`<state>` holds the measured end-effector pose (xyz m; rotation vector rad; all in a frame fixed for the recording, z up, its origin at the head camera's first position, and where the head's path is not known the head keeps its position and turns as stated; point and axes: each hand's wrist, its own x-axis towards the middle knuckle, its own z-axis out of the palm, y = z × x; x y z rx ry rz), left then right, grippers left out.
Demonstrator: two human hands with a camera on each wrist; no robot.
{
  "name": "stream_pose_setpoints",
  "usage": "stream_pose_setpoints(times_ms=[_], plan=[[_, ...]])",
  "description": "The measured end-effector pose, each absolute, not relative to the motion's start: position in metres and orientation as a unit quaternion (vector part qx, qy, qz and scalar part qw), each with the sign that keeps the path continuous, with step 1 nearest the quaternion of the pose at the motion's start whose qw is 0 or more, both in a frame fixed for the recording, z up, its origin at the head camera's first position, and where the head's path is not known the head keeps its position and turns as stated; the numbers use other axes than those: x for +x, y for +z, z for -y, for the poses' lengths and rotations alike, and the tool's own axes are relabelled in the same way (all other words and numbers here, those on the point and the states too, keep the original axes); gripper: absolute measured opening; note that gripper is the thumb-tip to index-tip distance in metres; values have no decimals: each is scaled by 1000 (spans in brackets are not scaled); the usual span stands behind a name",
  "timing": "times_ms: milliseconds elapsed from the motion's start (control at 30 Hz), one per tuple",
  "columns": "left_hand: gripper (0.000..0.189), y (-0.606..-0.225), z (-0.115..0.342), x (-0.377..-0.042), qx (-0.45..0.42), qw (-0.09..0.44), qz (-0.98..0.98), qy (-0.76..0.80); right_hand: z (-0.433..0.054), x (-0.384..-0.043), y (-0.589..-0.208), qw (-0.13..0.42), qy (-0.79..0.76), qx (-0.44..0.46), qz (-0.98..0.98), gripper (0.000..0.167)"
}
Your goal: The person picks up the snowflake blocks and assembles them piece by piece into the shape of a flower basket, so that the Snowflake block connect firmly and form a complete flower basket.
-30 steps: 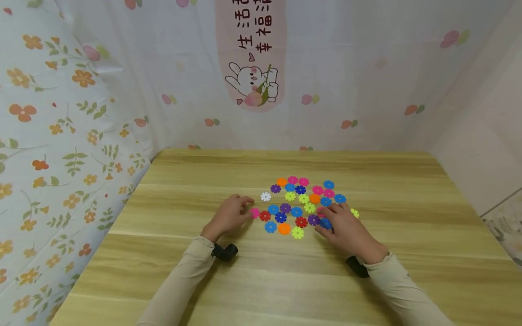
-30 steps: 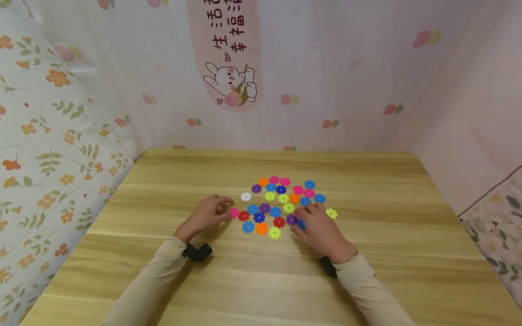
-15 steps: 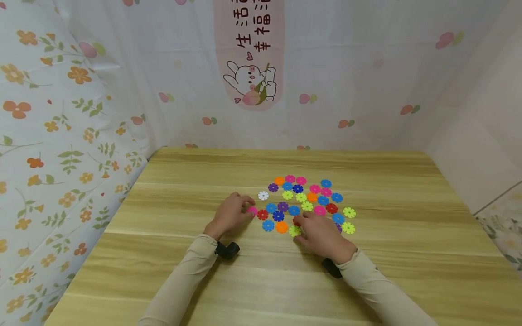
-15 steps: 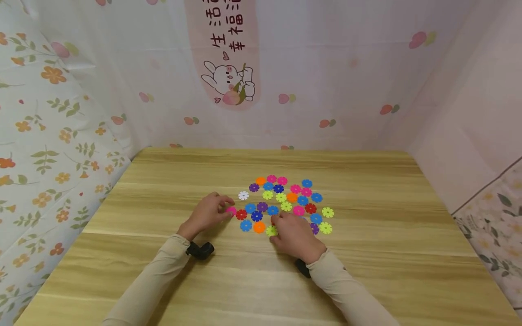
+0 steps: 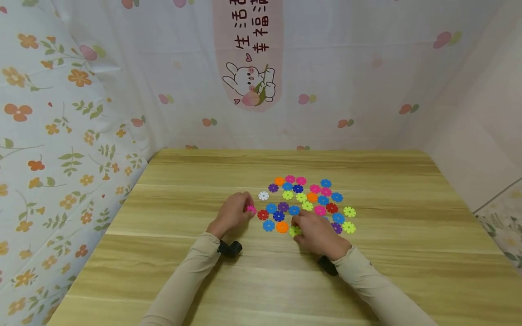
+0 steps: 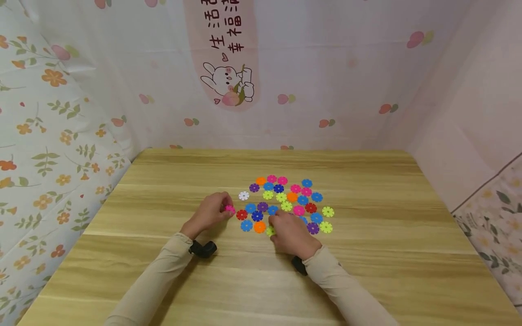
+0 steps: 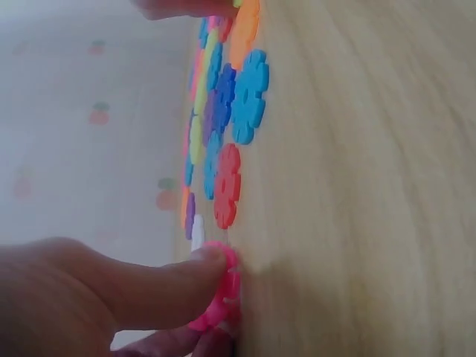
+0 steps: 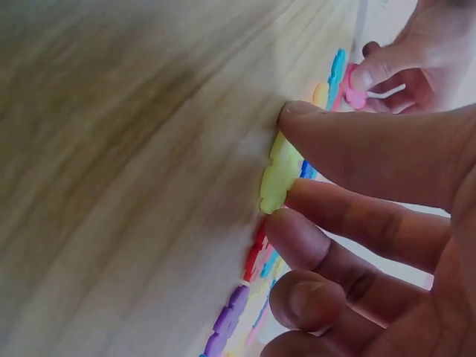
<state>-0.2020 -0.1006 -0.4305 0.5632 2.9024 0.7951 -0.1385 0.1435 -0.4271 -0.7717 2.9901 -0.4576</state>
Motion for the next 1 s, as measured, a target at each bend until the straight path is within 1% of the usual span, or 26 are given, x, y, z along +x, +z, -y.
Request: stream_pose_setpoints(times_ms=[200,400,533,667,800,900,1000], plan=[[17,-437,105,-208,177,36,-919,350,-146,-142,-427,24,-175,-239,-955,24],[17,-433,108,-204,141,62,-884,442,-148,-144,-424,52,-243,-236,-939,22],[18,-426,107,-199,134,81,-867,473,-148,-147,-425,35,-283,-259,-923,23],[20,-421,104,-194,134,106,-844,509,-147,-150,-427,22,-325,-278,-904,21],[20,-420,99,-191,154,128,-823,532,-148,-150,-423,33,-372,-261,-890,19],[20,-421,94,-191,167,134,-809,547,-147,-152,-420,33,-403,-244,-881,16],[21,-420,89,-190,160,147,-791,571,-147,-154,-419,29,-429,-233,-872,14]])
